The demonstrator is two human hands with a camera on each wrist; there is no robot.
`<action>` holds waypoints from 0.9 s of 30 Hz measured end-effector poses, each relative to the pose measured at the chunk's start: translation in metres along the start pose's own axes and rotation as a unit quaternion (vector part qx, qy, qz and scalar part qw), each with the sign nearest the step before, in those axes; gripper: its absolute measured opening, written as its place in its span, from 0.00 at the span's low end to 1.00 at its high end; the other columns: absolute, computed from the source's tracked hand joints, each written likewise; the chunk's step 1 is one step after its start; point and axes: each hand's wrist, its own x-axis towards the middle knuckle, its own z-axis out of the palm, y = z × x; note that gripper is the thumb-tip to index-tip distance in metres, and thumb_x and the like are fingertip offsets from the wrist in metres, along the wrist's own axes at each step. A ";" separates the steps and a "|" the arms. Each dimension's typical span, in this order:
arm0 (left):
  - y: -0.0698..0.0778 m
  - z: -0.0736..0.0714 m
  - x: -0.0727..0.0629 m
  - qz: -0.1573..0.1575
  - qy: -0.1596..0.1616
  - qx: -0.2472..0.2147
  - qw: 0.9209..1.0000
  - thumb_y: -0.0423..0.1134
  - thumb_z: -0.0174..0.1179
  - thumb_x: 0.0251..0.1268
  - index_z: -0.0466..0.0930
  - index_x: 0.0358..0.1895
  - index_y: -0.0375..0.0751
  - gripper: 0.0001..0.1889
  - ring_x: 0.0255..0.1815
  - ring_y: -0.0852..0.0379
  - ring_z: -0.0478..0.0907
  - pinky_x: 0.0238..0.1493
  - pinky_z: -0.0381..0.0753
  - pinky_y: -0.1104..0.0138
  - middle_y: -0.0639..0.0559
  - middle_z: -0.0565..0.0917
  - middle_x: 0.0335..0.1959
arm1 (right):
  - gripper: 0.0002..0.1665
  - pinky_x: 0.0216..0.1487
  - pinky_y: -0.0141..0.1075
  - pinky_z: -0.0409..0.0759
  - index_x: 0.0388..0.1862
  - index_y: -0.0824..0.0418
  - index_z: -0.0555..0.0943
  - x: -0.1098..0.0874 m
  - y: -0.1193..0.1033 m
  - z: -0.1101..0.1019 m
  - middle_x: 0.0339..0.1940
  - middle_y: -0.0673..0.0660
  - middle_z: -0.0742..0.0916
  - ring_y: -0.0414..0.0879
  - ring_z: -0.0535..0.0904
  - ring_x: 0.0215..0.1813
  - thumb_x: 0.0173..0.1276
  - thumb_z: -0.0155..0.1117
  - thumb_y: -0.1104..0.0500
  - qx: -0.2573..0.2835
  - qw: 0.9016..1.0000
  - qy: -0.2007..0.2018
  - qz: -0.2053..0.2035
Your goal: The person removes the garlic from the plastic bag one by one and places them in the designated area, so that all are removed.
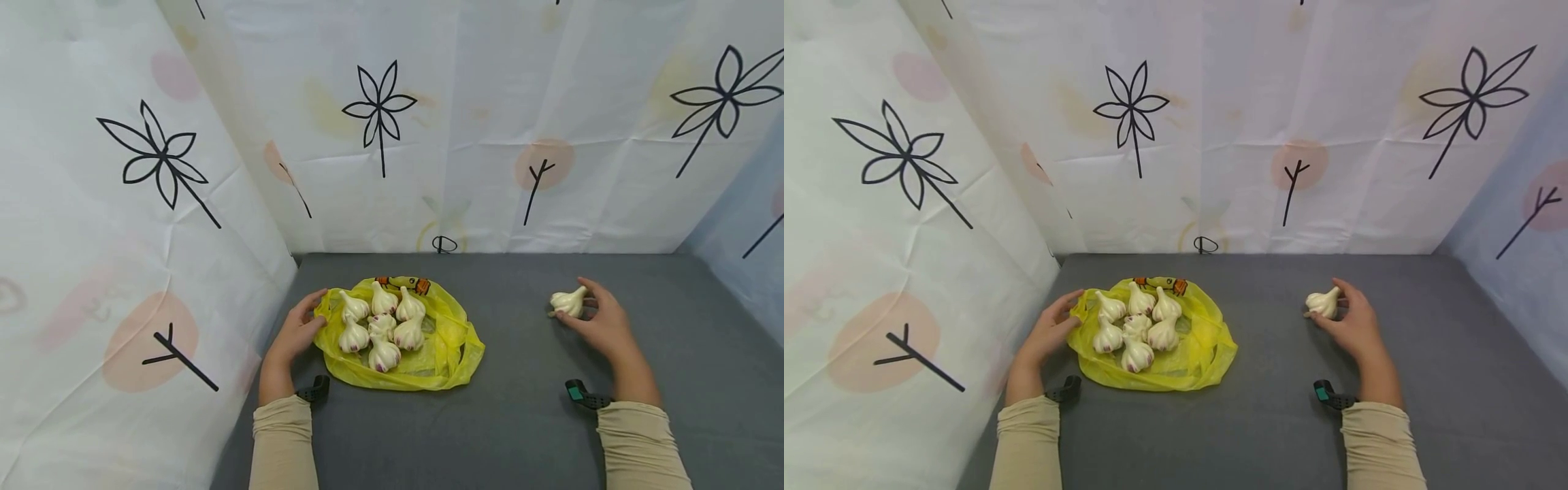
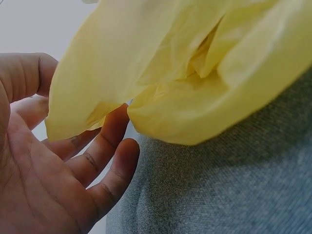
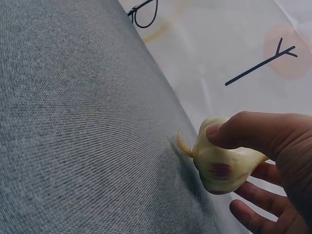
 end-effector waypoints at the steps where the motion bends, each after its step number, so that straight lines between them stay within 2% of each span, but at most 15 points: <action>1: 0.000 0.000 0.000 -0.001 0.000 -0.001 1.000 0.32 0.53 0.77 0.64 0.83 0.50 0.33 0.50 0.43 0.81 0.48 0.78 0.61 0.32 0.73 0.72 | 0.52 0.59 0.69 0.76 0.85 0.70 0.57 0.000 0.001 0.000 0.73 0.82 0.70 0.79 0.72 0.67 0.71 0.74 0.58 0.000 1.000 -0.001 0.001; 6: 0.000 0.000 -0.001 -0.001 -0.001 -0.003 1.000 0.33 0.53 0.77 0.64 0.83 0.50 0.33 0.53 0.42 0.81 0.49 0.78 0.61 0.33 0.72 0.74 | 0.53 0.58 0.69 0.77 0.85 0.71 0.57 0.000 0.004 0.002 0.72 0.83 0.69 0.80 0.72 0.67 0.71 0.75 0.58 -0.003 1.000 -0.006 0.006; 27: 0.001 -0.002 -0.003 -0.013 0.004 -0.005 1.000 0.34 0.54 0.77 0.64 0.83 0.52 0.33 0.54 0.42 0.81 0.49 0.78 0.62 0.34 0.72 0.74 | 0.51 0.60 0.69 0.76 0.84 0.71 0.58 0.001 0.001 0.000 0.72 0.83 0.70 0.80 0.72 0.67 0.70 0.75 0.61 0.005 1.000 -0.001 0.001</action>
